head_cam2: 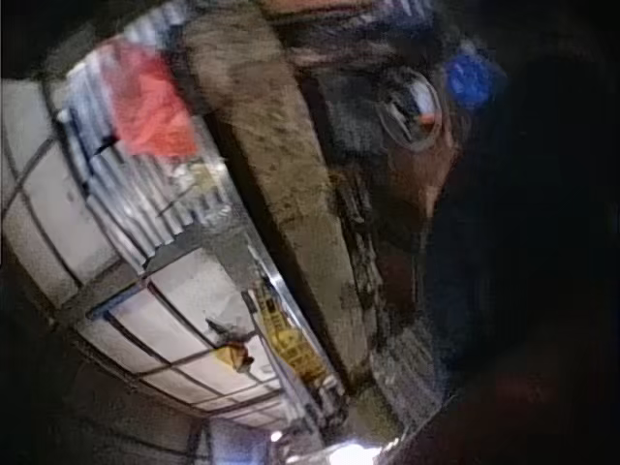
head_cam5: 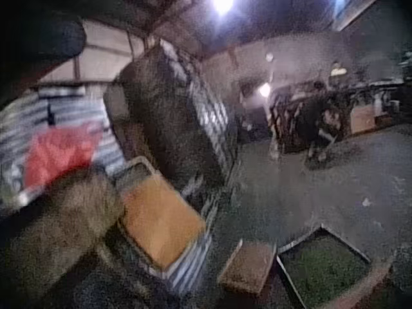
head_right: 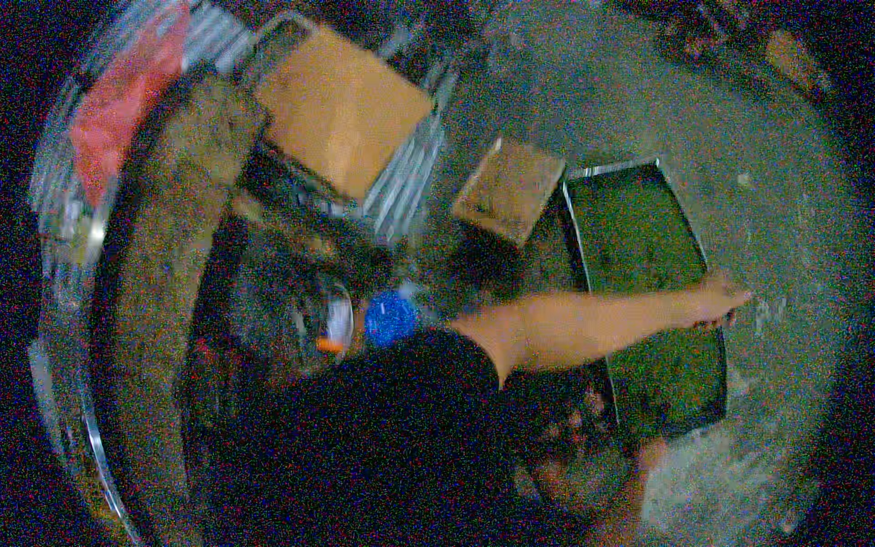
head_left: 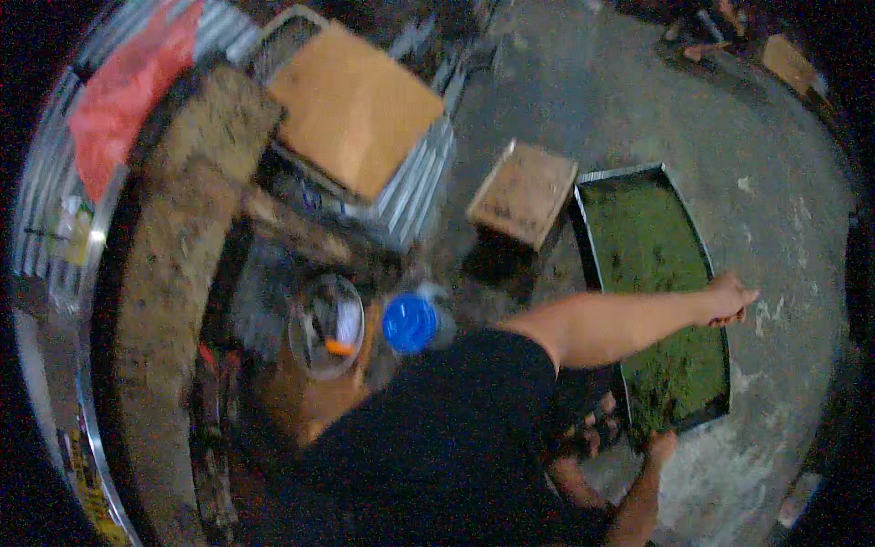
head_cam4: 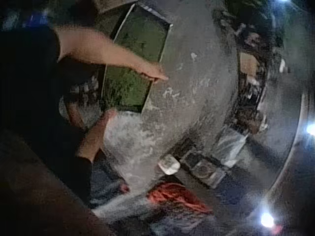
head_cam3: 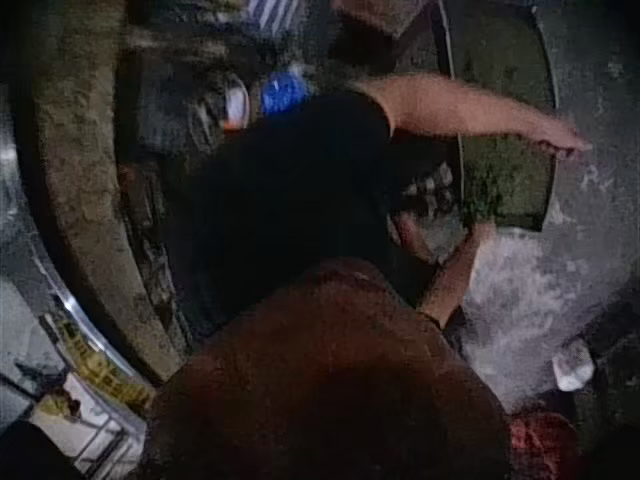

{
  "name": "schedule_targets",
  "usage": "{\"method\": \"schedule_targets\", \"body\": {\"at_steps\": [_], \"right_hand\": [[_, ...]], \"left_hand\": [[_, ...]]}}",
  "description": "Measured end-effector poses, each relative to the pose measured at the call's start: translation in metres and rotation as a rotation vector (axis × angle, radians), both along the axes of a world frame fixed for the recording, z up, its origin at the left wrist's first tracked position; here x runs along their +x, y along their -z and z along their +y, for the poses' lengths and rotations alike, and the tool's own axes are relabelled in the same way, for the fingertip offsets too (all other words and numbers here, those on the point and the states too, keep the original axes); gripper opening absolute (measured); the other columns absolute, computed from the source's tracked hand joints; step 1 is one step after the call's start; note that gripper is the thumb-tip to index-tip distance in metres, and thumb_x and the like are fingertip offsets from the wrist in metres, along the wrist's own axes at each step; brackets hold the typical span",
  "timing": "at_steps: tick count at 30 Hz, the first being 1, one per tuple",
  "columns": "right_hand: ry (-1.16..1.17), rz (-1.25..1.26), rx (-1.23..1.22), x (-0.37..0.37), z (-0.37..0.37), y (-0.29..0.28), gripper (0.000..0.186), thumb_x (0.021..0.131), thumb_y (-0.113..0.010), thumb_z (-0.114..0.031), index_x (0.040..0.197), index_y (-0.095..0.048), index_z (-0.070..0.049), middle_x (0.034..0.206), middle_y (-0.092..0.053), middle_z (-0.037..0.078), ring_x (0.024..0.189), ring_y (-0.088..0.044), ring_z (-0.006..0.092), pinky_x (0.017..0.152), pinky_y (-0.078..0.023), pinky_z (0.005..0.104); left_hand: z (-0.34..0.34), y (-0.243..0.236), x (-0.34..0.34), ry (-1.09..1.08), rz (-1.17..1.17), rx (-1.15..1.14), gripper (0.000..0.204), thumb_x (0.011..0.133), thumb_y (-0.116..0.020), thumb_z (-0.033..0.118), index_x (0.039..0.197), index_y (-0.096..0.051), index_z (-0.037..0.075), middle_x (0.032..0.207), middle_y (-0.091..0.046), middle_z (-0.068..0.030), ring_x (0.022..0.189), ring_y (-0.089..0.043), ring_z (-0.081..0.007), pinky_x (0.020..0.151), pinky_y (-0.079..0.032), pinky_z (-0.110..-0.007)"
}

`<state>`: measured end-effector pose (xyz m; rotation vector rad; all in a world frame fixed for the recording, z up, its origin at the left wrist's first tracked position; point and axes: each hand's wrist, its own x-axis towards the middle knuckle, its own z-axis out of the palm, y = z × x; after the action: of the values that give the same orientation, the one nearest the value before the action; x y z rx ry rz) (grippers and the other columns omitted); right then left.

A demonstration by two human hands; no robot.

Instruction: The person sits on the floor and uses both hands to scoop green dough from a metal tray. They roll the dough into small balls and place them back into the tray, repeating this process continuously.

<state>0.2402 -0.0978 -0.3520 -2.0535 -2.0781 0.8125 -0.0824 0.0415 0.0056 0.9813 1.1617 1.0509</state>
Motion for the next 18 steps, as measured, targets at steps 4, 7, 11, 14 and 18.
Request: {"method": "schedule_targets", "body": {"at_steps": [4, 7, 11, 14, 18], "right_hand": [[0.203, -0.08, 0.147, 0.053, 0.029, -0.011, 0.034, 0.067, -0.073, -0.032, 0.086, -0.066, -0.004, 0.082, -0.064, 0.014, 0.077, -0.061, 0.0304, 0.065, -0.047, 0.0455], [0.071, -0.453, 0.432, 0.052, 0.029, -0.002, 0.035, 0.065, -0.074, -0.032, 0.086, -0.067, -0.005, 0.08, -0.064, 0.014, 0.074, -0.06, 0.0314, 0.065, -0.047, 0.0445], [0.189, -0.099, 0.541, 0.011, 0.064, 0.011, 0.029, 0.072, -0.07, -0.032, 0.071, -0.066, -0.003, 0.066, -0.064, 0.015, 0.062, -0.062, 0.0303, 0.058, -0.049, 0.0428], [0.474, 0.02, 0.15, -0.009, 0.062, -0.051, 0.032, 0.077, -0.065, -0.031, 0.066, -0.064, -0.001, 0.055, -0.06, 0.013, 0.052, -0.06, 0.0303, 0.051, -0.048, 0.0409], [0.357, 0.455, 0.248, 0.073, 0.055, -0.057, 0.025, 0.076, -0.063, -0.018, 0.093, -0.067, 0.0, 0.076, -0.066, 0.009, 0.064, -0.061, 0.0171, 0.052, -0.047, 0.0338]], "left_hand": [[0.025, -0.019, 0.037, 0.145, 0.0, 0.03, 0.044, 0.088, -0.052, 0.047, 0.072, -0.056, 0.006, 0.053, -0.051, -0.0027, 0.036, -0.038, -0.0106, 0.032, -0.027, -0.028], [0.013, -0.006, 0.035, 0.125, -0.086, -0.044, 0.047, 0.085, -0.056, 0.052, 0.072, -0.06, 0.006, 0.048, -0.045, 0.0003, 0.035, -0.033, -0.0084, 0.032, -0.025, -0.026], [0.019, 0.008, 0.026, 0.077, -0.034, -0.073, 0.047, 0.087, -0.055, 0.047, 0.071, -0.056, 0.003, 0.045, -0.04, 0.0009, 0.033, -0.032, -0.0086, 0.032, -0.023, -0.026], [0.019, 0.013, 0.044, 0.153, 0.007, -0.088, 0.048, 0.087, -0.055, 0.048, 0.071, -0.057, 0.003, 0.046, -0.04, 0.0016, 0.034, -0.033, -0.0087, 0.033, -0.023, -0.026], [-0.013, -0.014, 0.075, 0.191, 0.004, -0.077, 0.047, 0.086, -0.056, 0.047, 0.071, -0.056, 0.003, 0.047, -0.039, 0.0014, 0.036, -0.033, -0.0087, 0.035, -0.024, -0.027]]}}
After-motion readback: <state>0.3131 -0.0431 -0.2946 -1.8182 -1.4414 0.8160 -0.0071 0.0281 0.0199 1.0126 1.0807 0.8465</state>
